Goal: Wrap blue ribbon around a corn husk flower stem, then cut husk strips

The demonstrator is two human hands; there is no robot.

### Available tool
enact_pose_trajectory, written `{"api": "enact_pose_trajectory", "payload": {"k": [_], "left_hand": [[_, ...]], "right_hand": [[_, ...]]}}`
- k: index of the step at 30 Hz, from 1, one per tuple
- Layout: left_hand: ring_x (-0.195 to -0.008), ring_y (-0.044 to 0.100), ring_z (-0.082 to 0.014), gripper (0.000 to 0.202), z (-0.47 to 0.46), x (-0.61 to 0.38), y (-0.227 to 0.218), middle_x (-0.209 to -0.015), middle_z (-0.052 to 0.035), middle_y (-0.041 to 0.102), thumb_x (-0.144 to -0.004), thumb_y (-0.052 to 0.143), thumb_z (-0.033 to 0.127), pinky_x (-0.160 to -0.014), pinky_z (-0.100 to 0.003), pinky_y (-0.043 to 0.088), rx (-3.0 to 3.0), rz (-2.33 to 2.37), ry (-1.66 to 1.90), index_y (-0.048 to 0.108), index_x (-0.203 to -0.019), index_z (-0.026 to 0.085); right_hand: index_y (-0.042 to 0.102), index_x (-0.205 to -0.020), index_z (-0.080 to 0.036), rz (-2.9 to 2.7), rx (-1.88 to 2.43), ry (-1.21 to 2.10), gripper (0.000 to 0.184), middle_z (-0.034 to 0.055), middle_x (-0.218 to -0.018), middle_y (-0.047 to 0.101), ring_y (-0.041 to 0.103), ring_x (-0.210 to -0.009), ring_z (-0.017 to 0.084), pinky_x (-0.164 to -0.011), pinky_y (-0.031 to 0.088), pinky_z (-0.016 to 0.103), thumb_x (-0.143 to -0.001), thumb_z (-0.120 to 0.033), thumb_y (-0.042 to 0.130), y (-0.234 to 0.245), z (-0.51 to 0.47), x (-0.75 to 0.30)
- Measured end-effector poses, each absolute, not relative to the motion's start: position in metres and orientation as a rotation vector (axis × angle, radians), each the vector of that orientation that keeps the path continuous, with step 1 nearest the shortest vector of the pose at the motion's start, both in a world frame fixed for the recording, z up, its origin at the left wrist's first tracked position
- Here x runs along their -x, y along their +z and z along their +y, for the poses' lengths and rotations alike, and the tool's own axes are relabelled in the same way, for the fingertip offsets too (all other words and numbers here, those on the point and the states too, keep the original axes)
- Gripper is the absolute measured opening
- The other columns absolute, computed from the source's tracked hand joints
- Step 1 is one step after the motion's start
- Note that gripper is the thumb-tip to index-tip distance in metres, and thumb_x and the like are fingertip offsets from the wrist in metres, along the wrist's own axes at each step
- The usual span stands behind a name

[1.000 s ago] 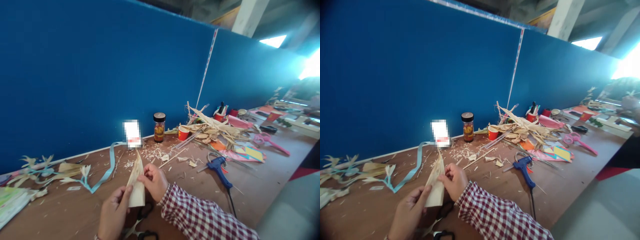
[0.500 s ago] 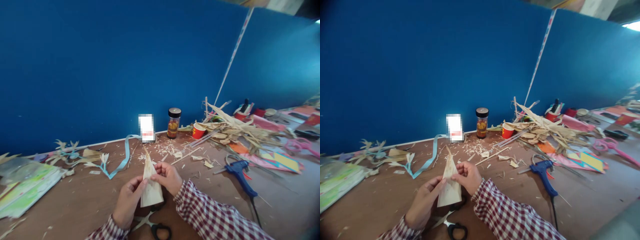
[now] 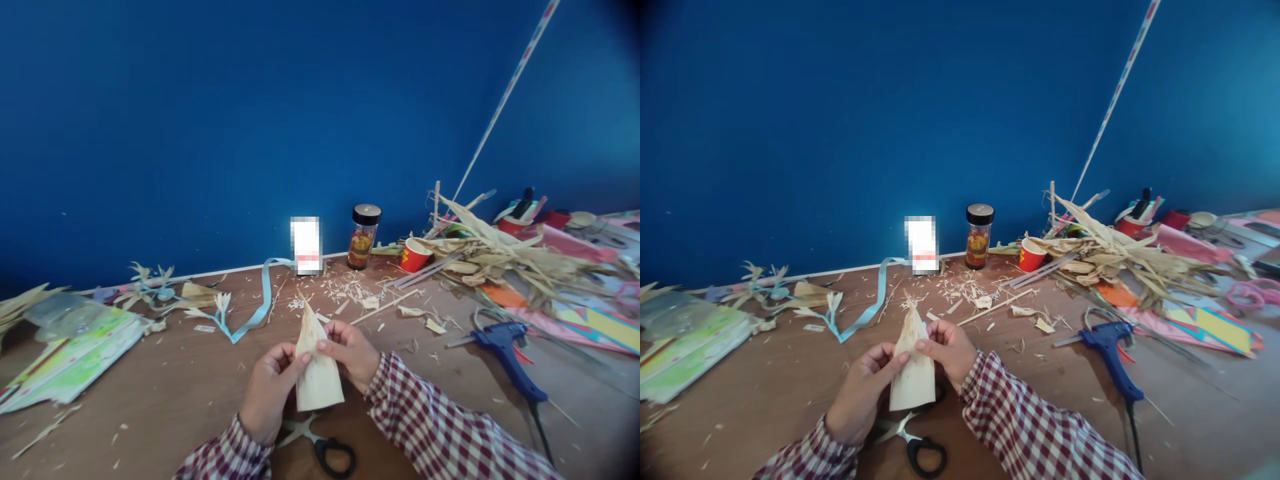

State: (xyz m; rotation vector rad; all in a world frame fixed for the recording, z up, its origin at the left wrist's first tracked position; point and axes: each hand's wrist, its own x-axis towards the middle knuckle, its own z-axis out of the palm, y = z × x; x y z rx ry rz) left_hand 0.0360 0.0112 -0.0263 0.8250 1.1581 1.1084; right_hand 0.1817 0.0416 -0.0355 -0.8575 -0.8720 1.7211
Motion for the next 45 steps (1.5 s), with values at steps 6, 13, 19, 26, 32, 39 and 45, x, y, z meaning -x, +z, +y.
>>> {"api": "enact_pose_trajectory", "payload": {"k": [6, 13, 19, 26, 32, 39, 45], "left_hand": [[-0.044, 0.048, -0.0076, 0.029, 0.014, -0.032, -0.022, -0.053, 0.0037, 0.057, -0.056, 0.074, 0.034, -0.039, -0.016, 0.036, -0.846, 1.305, 1.142, 0.057, -0.067, 0.014], [-0.050, 0.049, -0.0079, 0.025, 0.014, -0.031, -0.019, -0.055, 0.0043, 0.055, -0.060, 0.072, 0.033, -0.046, -0.016, 0.039, -0.952, 1.247, 1.166, 0.056, -0.064, 0.015], [-0.057, 0.049, -0.0099, 0.021, 0.009, -0.035, -0.022, -0.062, 0.0011, 0.058, -0.072, 0.060, 0.035, -0.052, -0.018, 0.040, -1.117, 1.212, 1.159, 0.063, -0.071, 0.015], [-0.064, 0.057, -0.0155, 0.026, 0.005, -0.037, -0.019, -0.070, -0.0041, 0.068, -0.067, 0.064, 0.038, -0.057, -0.022, 0.045, -1.090, 1.395, 1.155, 0.068, -0.075, 0.014], [-0.063, 0.058, -0.0158, 0.025, 0.007, -0.038, -0.016, -0.070, -0.0041, 0.068, -0.069, 0.063, 0.038, -0.056, -0.022, 0.044, -1.116, 1.404, 1.192, 0.067, -0.076, 0.014], [-0.047, 0.046, -0.0107, 0.029, 0.005, -0.037, -0.019, -0.049, 0.0021, 0.052, -0.072, 0.058, 0.040, -0.043, -0.019, 0.033, -1.259, 1.311, 0.958, 0.058, -0.057, 0.015], [-0.046, 0.045, -0.0105, 0.026, 0.010, -0.026, -0.014, -0.047, 0.0032, 0.051, -0.073, 0.057, 0.039, -0.044, -0.018, 0.033, -1.438, 1.578, 1.172, 0.062, -0.059, 0.016]], "right_hand": [[0.050, -0.068, -0.016, -0.900, 0.920, 1.659, 0.031, -0.0071, -0.054, 0.050, 0.039, -0.044, 0.005, -0.042, 0.031, 0.018, -0.058, -0.029, 0.076, -0.034, 0.043, -0.184], [0.052, -0.069, -0.016, -1.062, 0.977, 1.572, 0.028, -0.0064, -0.056, 0.049, 0.038, -0.047, 0.005, -0.043, 0.030, 0.018, -0.061, -0.032, 0.073, -0.032, 0.043, -0.186], [0.054, -0.070, -0.016, -1.206, 0.882, 1.622, 0.023, -0.0047, -0.060, 0.051, 0.042, -0.053, 0.007, -0.051, 0.033, 0.020, -0.067, -0.033, 0.068, -0.030, 0.037, -0.181], [0.054, -0.070, -0.016, -1.089, 1.030, 1.512, 0.027, -0.0054, -0.057, 0.050, 0.041, -0.051, 0.007, -0.050, 0.034, 0.021, -0.063, -0.035, 0.071, -0.035, 0.038, -0.178], [0.053, -0.069, -0.017, -1.188, 1.082, 1.367, 0.024, -0.0057, -0.056, 0.048, 0.040, -0.050, 0.008, -0.049, 0.032, 0.021, -0.065, -0.034, 0.069, -0.024, 0.037, -0.181], [0.054, -0.079, -0.019, -1.217, 1.091, 1.298, 0.026, -0.0029, -0.066, 0.053, 0.048, -0.058, 0.010, -0.054, 0.039, 0.022, -0.067, -0.037, 0.067, -0.019, 0.039, -0.188], [0.055, -0.069, -0.017, -1.348, 1.049, 1.552, 0.024, -0.0022, -0.060, 0.055, 0.048, -0.050, 0.010, -0.048, 0.038, 0.023, -0.067, -0.038, 0.068, -0.032, 0.033, -0.183]]}}
